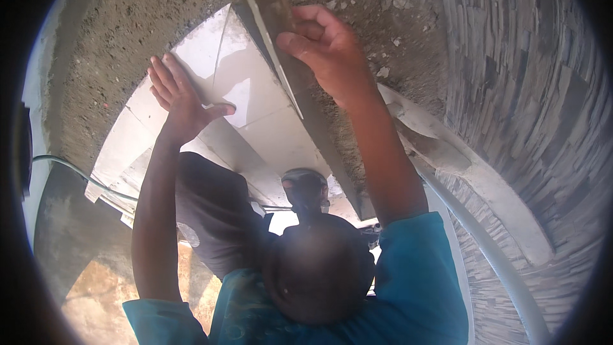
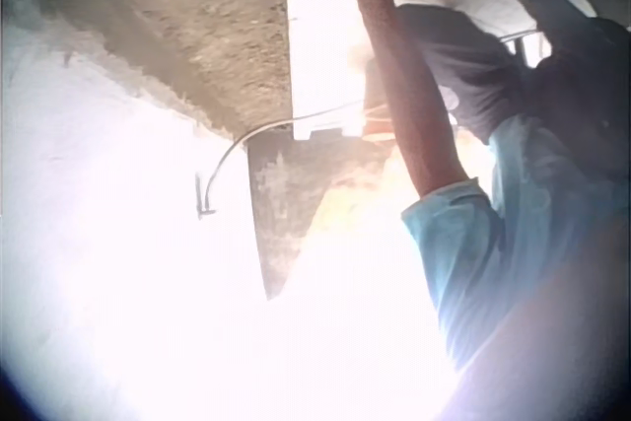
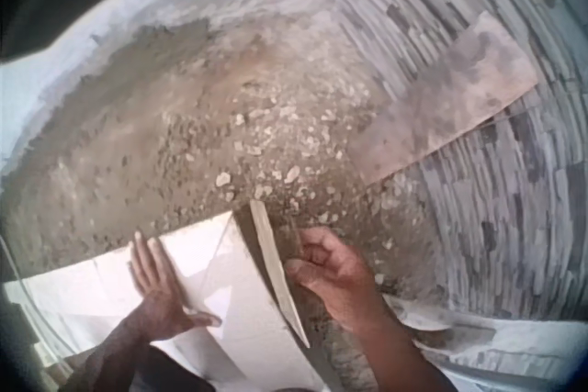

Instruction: The person scoops cement from a bucket using a hand trowel and applies it to a wall with a trowel, smoothing the surface repeatedly. The person works on a vertical wall section, repeatedly loading and spreading the cement to create a smooth finish.

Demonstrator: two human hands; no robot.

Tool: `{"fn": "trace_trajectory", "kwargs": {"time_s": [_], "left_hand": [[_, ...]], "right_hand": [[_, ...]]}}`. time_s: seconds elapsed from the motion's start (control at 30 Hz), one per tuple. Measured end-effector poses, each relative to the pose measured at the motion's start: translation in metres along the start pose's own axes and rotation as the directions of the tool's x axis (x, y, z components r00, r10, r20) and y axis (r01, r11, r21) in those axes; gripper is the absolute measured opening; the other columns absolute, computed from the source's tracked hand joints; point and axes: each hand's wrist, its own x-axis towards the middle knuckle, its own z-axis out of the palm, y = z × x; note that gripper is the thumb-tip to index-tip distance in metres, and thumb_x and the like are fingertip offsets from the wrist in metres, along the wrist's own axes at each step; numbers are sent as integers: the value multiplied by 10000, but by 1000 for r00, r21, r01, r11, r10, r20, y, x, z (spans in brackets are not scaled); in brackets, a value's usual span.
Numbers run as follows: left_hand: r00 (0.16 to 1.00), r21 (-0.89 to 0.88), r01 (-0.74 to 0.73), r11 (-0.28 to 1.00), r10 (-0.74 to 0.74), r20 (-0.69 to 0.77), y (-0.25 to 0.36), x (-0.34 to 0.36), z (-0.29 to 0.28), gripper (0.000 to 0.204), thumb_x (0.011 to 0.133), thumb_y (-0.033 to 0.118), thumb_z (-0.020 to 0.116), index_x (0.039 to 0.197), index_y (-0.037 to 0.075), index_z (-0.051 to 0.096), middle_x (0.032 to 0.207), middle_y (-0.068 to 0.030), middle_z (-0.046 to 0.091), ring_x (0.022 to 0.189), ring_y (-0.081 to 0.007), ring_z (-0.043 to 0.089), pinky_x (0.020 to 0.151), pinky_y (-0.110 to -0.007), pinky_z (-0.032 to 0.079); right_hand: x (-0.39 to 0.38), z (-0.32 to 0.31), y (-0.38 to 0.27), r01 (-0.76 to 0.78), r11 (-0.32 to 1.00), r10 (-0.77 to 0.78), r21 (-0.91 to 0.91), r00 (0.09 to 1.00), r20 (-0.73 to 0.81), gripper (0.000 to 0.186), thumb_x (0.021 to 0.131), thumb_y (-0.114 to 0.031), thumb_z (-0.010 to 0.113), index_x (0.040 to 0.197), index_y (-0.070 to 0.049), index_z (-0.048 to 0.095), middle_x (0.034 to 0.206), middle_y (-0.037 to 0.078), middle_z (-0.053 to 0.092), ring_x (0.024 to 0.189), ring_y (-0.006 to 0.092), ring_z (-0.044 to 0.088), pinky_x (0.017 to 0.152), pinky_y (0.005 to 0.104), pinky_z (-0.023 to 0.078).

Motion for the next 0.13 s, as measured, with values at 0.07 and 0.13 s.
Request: {"fn": "trace_trajectory", "kwargs": {"time_s": [0.07, 0.13], "left_hand": [[1000, -12, -5, 1000, 5, -2, 2, 2, 0, 1607, 600, 670, 854, 1491, -20, -292, 1520, -361, -343, 1416, -505, -343, 1149, -634, -123], [1000, -18, -10, 1000, 10, -4, 3, 5, -1, 1604, 603, 671, 852, 1492, -18, -290, 1522, -360, -341, 1417, -503, -342, 1147, -637, -124]], "right_hand": [[2, -28, 21, -252, 967, 243, -31, 954, -177, 499, 894, -266, 753, 1297, -32, 574, 1133, 111, 690, 999, 192, 679, 795, 323, 549], [5, -49, 53, -461, 887, 455, 23, 863, -218, 537, 884, -267, 762, 1334, -64, 551, 1185, 116, 672, 1016, 225, 688, 794, 350, 563]]}}
